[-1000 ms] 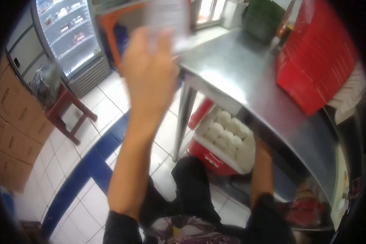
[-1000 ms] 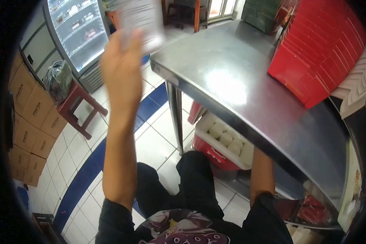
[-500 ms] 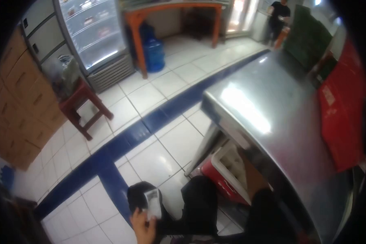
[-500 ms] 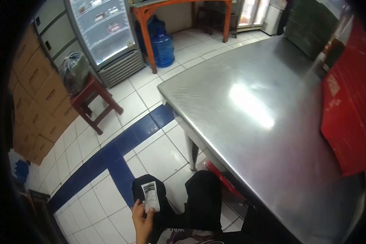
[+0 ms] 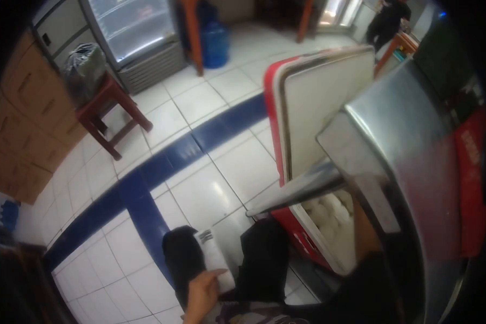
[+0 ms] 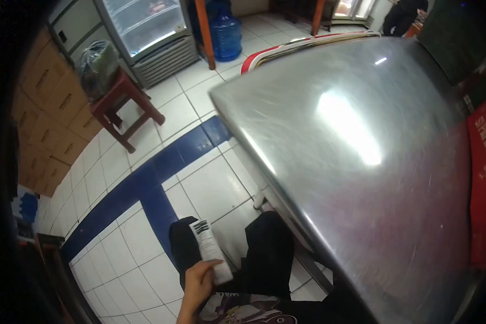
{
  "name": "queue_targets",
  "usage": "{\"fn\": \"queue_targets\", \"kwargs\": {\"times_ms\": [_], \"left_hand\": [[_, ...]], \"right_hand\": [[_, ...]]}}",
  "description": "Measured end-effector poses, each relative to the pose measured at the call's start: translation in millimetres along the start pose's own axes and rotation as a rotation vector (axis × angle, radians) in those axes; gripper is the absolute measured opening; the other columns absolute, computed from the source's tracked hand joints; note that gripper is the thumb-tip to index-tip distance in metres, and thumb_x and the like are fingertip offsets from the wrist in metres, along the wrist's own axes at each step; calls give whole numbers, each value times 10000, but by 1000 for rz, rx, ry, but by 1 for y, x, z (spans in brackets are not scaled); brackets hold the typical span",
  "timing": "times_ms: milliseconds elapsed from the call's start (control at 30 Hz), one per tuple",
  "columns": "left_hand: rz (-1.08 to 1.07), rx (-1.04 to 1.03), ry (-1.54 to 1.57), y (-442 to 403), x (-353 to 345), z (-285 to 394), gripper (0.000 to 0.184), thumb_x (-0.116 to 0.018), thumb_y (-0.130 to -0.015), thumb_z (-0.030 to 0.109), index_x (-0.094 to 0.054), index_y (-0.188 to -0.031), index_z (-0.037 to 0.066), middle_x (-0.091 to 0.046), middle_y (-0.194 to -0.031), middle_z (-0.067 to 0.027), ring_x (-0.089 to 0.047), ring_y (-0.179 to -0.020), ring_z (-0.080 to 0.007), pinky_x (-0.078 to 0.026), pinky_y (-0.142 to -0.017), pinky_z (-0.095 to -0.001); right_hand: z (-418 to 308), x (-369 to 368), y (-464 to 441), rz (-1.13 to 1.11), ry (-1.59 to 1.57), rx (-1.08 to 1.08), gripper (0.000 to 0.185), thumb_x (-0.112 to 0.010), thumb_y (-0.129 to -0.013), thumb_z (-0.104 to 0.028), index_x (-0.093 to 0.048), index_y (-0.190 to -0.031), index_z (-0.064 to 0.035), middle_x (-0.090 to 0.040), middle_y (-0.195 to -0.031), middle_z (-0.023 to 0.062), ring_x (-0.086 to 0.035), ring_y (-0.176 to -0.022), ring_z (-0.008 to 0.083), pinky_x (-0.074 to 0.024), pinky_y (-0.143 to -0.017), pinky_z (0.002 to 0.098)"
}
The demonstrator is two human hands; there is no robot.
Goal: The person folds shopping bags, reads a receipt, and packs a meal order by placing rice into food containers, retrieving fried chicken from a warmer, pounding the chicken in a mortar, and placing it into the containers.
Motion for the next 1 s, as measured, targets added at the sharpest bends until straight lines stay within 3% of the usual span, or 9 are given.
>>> {"fn": "queue_targets", "kwargs": {"times_ms": [67,167,233,267,367,533,733,867,1000], "left_hand": [[-327,204,251,-12,-37,-6,296,-531,-931,17,-689,-1181,35,-706,-924,-158,-690,-834,-207,-526,-754,-287],[-569,267,438,-24,-106,4,376,-500,-1030,256,-615,-1303,25,-679,-1199,-156,-656,-1080,-252,-484,-865,-291],[-702,556,1350,-20,-148,29,724,-392,-1021,568,-468,-1425,-28,-557,-1385,-163,-566,-1228,-299,-451,-994,-381],[-853,649,1495,-22,-146,56,979,-284,-938,756,-358,-1473,-61,-433,-1489,-196,-485,-1313,-349,-387,-1087,-484],[-872,793,1696,-6,-147,49,747,-312,-1030,572,-373,-1469,-29,-469,-1463,-197,-474,-1336,-368,-383,-1102,-517],[-786,1086,1548,45,-120,-10,637,-411,-1019,436,-395,-1441,-41,-494,-1401,-241,-466,-1317,-441,-378,-1107,-567],[-616,864,1750,48,-93,-39,713,-463,-973,490,-384,-1447,-37,-468,-1419,-247,-474,-1301,-448,-359,-1088,-642],[-488,838,1808,23,-81,-16,703,-452,-977,490,-391,-1444,-32,-499,-1383,-239,-499,-1275,-440,-371,-1071,-658],[-586,787,1685,14,-99,-20,720,-437,-980,534,-405,-1446,-14,-550,-1344,-209,-549,-1237,-389,-395,-1066,-635]], "right_hand": [[-38,14,71,-84,-205,126,638,-720,-873,-348,-502,-1415,-92,-605,-1213,159,-600,-963,229,-492,-894,371],[-100,23,175,-194,-423,336,653,-732,-864,-353,-500,-1422,-105,-606,-1204,157,-600,-947,224,-493,-886,370],[-137,17,223,-224,-455,446,664,-740,-858,-357,-499,-1426,-114,-607,-1198,156,-599,-937,221,-494,-880,368],[-142,14,232,-222,-463,455,669,-744,-855,-359,-498,-1428,-118,-608,-1195,155,-599,-931,219,-495,-877,368],[-85,-6,192,-242,-460,400,687,-755,-846,-368,-492,-1439,-139,-608,-1198,151,-600,-958,228,-497,-878,374],[33,-135,105,-339,236,62,671,-763,-804,-341,-516,-1395,-141,-587,-1241,192,-574,-1058,286,-476,-931,410],[50,-203,81,-352,485,14,654,-773,-752,-310,-545,-1342,-144,-561,-1292,241,-543,-1177,355,-450,-994,454],[47,-151,101,-119,275,107,643,-780,-718,-289,-564,-1307,-145,-543,-1326,273,-521,-1256,401,-433,-1037,483],[-75,-1,216,257,-154,122,752,-838,-592,-162,-519,-1259,-23,-515,-1234,232,-534,-1165,371,-463,-990,378]]}}
Point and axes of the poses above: each hand's wrist, its own y-axis away from the middle knuckle, its own x-axis out of the back of the hand, z = x × y, the point moved 6 cm from there along -y, towards the middle knuckle
